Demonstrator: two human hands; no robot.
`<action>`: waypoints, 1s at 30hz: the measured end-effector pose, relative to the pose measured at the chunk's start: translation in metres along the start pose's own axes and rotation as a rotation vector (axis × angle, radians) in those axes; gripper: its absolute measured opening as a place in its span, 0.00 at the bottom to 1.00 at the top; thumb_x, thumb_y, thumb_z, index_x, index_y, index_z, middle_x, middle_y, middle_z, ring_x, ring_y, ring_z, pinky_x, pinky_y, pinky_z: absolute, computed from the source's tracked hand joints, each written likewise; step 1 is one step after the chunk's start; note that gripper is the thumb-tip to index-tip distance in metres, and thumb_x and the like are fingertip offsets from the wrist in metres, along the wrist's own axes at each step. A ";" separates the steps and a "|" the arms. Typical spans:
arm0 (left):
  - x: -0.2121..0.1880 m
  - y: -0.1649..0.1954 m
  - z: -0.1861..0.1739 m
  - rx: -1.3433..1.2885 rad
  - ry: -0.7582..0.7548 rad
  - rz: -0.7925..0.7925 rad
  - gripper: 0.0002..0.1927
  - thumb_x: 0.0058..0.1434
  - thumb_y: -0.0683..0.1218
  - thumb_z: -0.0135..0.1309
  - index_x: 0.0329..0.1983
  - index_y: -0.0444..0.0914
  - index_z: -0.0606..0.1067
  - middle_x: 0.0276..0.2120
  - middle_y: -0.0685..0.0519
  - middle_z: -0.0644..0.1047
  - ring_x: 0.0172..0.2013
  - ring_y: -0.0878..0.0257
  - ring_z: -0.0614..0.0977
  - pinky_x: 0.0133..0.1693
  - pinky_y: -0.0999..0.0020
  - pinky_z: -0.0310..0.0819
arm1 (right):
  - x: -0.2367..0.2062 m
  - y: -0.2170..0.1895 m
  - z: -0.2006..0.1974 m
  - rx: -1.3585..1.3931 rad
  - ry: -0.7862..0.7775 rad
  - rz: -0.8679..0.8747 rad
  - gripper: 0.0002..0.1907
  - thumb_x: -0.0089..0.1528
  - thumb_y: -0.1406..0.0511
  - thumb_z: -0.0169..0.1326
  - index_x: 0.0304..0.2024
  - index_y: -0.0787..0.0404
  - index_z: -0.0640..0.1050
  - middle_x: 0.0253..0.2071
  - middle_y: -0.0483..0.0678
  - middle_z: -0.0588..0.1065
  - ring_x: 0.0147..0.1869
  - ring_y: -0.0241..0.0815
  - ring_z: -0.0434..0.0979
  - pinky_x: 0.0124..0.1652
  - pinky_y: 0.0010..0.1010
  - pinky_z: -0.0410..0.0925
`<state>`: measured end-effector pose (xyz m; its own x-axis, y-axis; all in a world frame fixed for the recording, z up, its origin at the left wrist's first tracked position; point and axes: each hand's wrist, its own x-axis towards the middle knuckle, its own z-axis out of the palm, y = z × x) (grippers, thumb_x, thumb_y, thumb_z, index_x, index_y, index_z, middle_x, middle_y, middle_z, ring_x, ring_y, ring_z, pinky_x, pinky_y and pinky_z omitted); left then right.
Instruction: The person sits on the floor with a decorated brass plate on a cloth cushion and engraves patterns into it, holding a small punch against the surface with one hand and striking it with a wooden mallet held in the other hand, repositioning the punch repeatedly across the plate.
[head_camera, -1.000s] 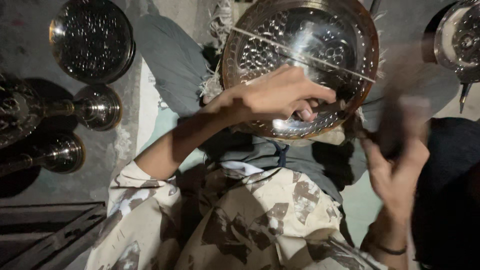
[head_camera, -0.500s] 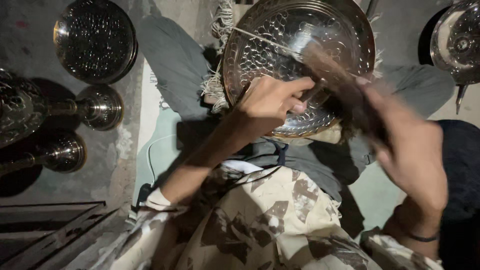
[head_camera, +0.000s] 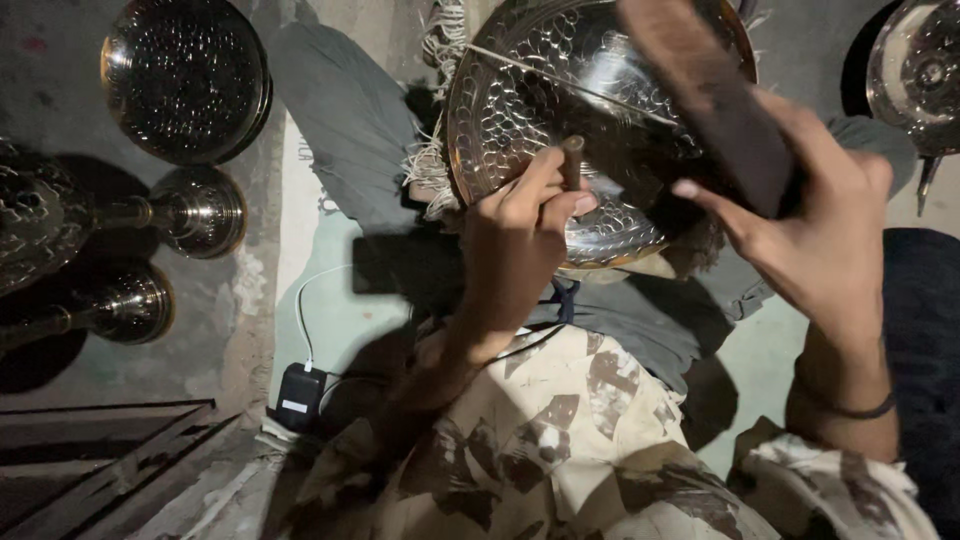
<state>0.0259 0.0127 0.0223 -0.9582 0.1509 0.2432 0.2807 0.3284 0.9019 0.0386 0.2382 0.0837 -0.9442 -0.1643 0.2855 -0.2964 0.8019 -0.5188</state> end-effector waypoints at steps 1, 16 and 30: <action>0.000 0.003 0.001 -0.012 0.018 -0.012 0.10 0.65 0.38 0.57 0.48 0.33 0.73 0.35 0.48 0.84 0.37 0.59 0.89 0.37 0.68 0.81 | 0.006 0.000 -0.002 -0.059 -0.023 -0.046 0.35 0.52 0.71 0.72 0.61 0.67 0.74 0.45 0.63 0.80 0.45 0.52 0.84 0.42 0.37 0.74; -0.001 0.007 0.005 0.025 0.072 -0.064 0.04 0.67 0.39 0.55 0.39 0.34 0.72 0.32 0.48 0.83 0.34 0.55 0.87 0.35 0.64 0.78 | 0.060 0.008 -0.020 -1.040 -0.733 -0.151 0.47 0.65 0.53 0.59 0.80 0.34 0.48 0.23 0.46 0.73 0.18 0.34 0.70 0.21 0.24 0.62; 0.013 -0.009 0.001 -0.014 -0.103 0.084 0.08 0.65 0.37 0.55 0.47 0.32 0.74 0.34 0.46 0.83 0.35 0.56 0.88 0.34 0.66 0.82 | 0.069 -0.028 -0.030 -0.796 -0.602 -0.153 0.54 0.57 0.64 0.58 0.80 0.33 0.47 0.43 0.51 0.81 0.22 0.39 0.75 0.22 0.28 0.69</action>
<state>0.0112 0.0126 0.0168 -0.9202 0.2725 0.2809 0.3582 0.2974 0.8850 -0.0142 0.2214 0.1421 -0.8848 -0.3835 -0.2648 -0.4458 0.8622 0.2407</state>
